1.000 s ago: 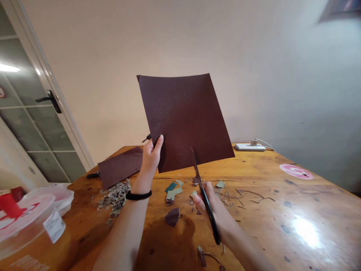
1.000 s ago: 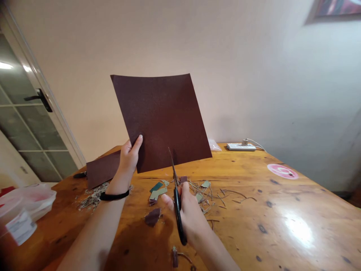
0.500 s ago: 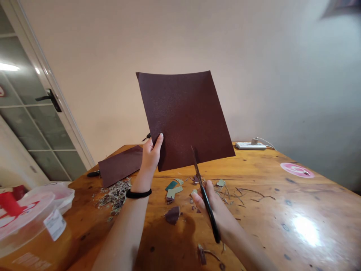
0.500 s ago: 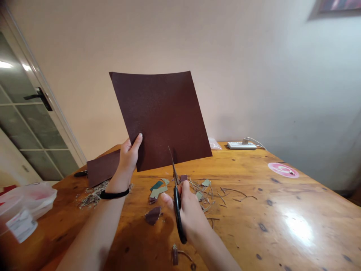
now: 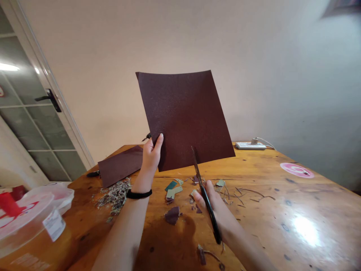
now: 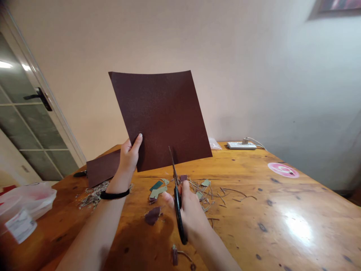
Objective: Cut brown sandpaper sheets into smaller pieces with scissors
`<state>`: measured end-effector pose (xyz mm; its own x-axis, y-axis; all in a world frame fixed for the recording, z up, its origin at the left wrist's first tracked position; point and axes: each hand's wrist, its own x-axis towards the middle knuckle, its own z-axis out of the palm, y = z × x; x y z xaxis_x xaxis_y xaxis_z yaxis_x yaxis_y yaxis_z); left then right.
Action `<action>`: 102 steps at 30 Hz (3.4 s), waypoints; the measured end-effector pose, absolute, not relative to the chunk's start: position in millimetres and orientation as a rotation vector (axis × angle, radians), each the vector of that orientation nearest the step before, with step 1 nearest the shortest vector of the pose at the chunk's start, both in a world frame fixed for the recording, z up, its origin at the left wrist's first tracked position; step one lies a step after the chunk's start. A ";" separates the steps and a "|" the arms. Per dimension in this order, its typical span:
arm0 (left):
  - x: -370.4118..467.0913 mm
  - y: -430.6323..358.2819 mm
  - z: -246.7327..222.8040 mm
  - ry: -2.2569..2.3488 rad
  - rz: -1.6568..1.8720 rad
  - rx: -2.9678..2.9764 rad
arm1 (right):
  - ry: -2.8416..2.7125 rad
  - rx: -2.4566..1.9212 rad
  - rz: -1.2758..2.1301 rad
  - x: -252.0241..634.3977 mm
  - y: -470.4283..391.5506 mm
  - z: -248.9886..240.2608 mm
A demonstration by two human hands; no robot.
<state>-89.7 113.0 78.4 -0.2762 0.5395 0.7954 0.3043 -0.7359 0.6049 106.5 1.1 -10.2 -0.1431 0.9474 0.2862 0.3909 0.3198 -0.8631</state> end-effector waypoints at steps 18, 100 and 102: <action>-87.0 116.7 75.2 1.038 2.092 1.802 | -1.643 -1.281 0.746 104.7 -1.1 -1.3; -94.2 112.5 77.3 0.809 1.616 1.535 | -1.574 -1.301 0.685 105.3 24.0 -25.2; -94.6 112.5 77.3 0.822 1.614 1.547 | -1.577 -1.302 0.685 105.2 23.6 -23.7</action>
